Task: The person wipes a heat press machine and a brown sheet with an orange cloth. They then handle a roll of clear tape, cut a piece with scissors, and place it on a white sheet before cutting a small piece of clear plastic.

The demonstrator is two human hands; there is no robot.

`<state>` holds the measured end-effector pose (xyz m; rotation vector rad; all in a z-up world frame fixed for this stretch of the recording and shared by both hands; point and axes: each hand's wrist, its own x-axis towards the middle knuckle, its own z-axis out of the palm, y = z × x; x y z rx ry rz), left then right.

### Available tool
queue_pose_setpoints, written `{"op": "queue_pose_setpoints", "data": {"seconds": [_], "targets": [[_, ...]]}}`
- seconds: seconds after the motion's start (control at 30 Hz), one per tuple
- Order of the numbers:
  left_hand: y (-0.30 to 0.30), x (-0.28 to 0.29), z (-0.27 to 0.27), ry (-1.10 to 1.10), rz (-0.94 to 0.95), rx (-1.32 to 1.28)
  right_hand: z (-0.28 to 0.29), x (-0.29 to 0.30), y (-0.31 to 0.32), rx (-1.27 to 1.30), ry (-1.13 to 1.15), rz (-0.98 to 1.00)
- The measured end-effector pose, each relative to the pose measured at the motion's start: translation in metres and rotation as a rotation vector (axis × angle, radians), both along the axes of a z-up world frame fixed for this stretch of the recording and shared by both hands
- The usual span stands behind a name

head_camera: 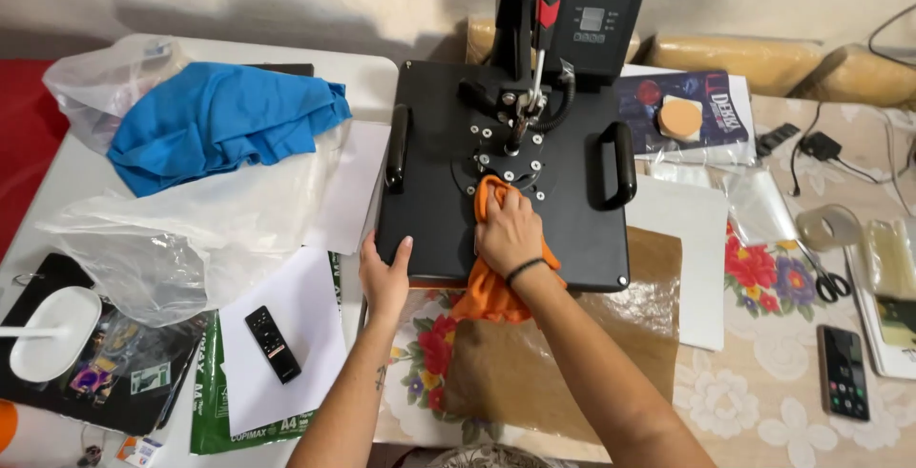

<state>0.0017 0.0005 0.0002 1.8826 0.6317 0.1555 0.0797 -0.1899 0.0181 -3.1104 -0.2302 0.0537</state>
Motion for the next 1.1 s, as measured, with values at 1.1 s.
{"op": "queue_pose_setpoints", "data": {"seconds": [1.1], "targets": [[0.009, 0.002, -0.012, -0.012, -0.050, 0.037, -0.039, 0.046, -0.074, -0.046, 0.087, 0.035]]}}
